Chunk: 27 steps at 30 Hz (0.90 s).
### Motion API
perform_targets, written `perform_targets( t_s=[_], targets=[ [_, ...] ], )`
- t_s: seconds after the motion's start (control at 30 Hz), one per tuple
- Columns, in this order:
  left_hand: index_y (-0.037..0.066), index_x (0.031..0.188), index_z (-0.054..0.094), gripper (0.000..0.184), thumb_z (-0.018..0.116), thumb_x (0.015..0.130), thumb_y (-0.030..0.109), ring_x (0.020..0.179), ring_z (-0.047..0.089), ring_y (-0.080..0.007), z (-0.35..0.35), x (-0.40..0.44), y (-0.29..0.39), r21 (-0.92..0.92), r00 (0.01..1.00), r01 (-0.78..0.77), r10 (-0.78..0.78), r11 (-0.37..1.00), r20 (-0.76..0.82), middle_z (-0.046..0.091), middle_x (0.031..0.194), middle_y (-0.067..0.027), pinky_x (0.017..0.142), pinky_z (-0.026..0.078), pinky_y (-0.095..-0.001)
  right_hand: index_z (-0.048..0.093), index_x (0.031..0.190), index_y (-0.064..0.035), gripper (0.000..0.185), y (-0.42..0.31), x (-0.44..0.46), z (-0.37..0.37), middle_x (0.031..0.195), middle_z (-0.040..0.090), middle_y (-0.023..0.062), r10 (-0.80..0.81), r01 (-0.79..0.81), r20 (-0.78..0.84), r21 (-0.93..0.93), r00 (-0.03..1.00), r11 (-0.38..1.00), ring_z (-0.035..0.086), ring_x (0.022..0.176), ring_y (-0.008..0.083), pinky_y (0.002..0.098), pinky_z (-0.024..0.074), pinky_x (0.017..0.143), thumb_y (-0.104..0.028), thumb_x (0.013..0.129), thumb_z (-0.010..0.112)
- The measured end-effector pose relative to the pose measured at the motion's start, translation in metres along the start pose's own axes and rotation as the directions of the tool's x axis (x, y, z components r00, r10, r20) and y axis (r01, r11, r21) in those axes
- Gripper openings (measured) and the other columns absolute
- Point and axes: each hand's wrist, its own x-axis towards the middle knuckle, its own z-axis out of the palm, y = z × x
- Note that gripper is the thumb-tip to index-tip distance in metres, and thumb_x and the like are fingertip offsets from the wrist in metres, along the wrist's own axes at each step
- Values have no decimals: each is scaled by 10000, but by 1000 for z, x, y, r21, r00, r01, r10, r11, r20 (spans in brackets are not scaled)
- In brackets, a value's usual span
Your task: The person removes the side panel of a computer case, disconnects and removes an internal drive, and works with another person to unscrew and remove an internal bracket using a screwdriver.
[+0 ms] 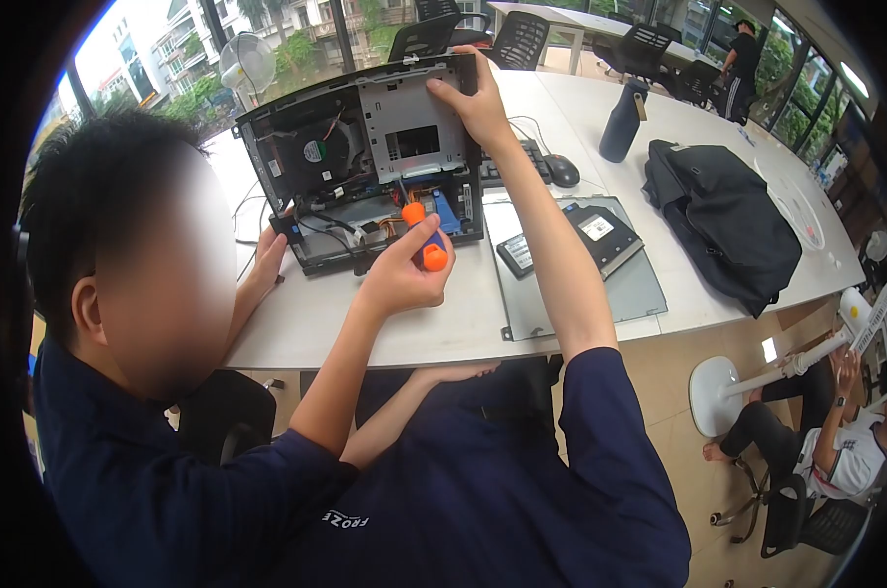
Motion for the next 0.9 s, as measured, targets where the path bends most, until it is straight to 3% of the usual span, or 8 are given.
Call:
perform_targets(
  t_s=[0.53, 0.63, 0.73, 0.9],
  targets=[
    [-24, 854, 667, 167, 786, 860, 93, 738, 659, -89, 4, -8, 7, 67, 1000, 4, -3, 998, -24, 665, 788, -19, 665, 558, -197, 496, 1323, -73, 609, 10, 3, -1, 1255, 545, 90, -26, 26, 3, 31, 1000, 999, 544, 1164, 189, 325, 437, 1003, -222, 819, 805],
    [-13, 845, 657, 176, 793, 851, 99, 712, 641, -96, 7, -11, 1, -2, 998, -8, 8, 1000, -62, 632, 759, -13, 653, 536, -199, 491, 1331, -71, 618, 0, 0, 0, 1257, 536, 90, 4, -4, 5, 38, 1000, 999, 540, 1173, 190, 323, 435, 1005, -221, 819, 805],
    [11, 821, 632, 196, 791, 852, 122, 665, 639, -100, 4, -5, 7, 26, 997, -60, 61, 998, -46, 637, 762, -27, 594, 545, -217, 491, 1334, -73, 620, -2, -1, 0, 1263, 531, 89, 30, -30, 8, 45, 1000, 999, 540, 1168, 189, 321, 434, 1004, -222, 819, 804],
    [30, 803, 583, 286, 797, 843, 215, 511, 618, -133, -5, 1, 0, -78, 984, -50, 62, 996, 166, 629, 673, -52, 445, 520, -262, 431, 1415, -115, 654, 7, 0, -2, 1255, 581, 80, 11, -11, 39, -3, 999, 1000, 549, 1161, 178, 322, 431, 994, -252, 866, 760]
  ],
)
